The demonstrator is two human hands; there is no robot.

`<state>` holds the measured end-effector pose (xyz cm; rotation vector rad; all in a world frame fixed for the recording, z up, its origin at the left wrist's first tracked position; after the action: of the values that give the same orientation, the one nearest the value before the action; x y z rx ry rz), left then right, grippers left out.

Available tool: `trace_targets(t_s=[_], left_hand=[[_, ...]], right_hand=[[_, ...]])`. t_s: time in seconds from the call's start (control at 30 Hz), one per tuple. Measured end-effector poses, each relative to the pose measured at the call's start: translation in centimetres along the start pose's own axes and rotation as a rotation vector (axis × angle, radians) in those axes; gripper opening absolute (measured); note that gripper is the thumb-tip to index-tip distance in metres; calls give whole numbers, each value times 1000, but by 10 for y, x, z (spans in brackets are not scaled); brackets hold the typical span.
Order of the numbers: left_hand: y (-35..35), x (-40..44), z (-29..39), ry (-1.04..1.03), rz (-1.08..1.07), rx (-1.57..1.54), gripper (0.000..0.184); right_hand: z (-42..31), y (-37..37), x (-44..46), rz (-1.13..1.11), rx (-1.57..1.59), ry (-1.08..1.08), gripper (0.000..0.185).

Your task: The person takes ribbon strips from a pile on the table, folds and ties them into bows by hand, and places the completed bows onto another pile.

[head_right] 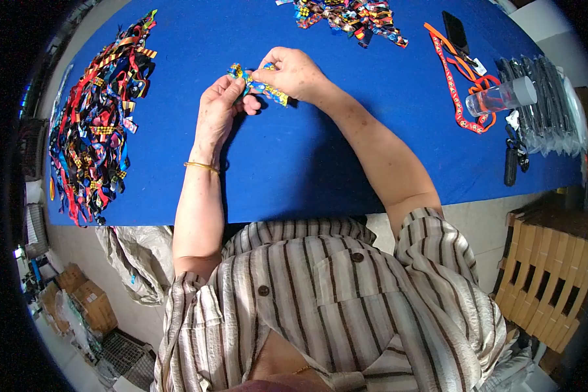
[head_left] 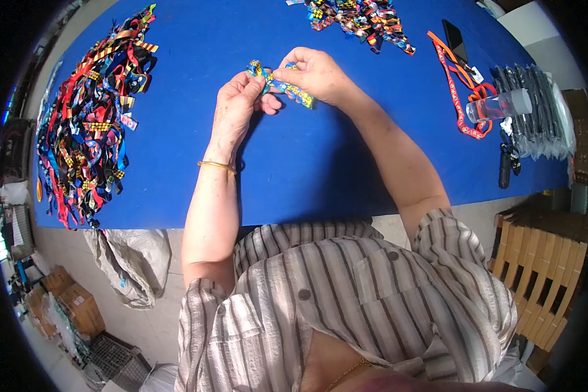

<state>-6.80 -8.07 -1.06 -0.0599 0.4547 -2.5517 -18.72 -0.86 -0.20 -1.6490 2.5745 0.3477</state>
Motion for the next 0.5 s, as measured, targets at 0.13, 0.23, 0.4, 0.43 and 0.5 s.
trace_targets(t_s=[0.13,0.23,0.4,0.43,0.5], left_hand=[[11,-4,3,98,62,178,26],[19,-9,5,170,103,404,28],[25,-19,30,143,250,1005,19],[18,-19,50,-91,303,1231,17],[-16,-33,79,-594,396,1649,15]], right_hand=[[2,9,-6,122,-218,-47,21],[10,11,-4,165,-249,-41,24],[-5,15,-13,233,-538,12,34],[-5,16,-12,242,-571,30,35],[-5,17,-15,231,-541,17,37]])
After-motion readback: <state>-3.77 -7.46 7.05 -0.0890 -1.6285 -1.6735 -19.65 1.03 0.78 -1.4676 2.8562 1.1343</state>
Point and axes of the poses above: each hand's wrist, its own x-axis towards the middle knuckle, its own y-axis out of the back of the hand, z = x × y, the point moved 9 cm from there along x, towards the middle knuckle, and after that the axes turned 5 degrees about -y, right-handed, at the moved point
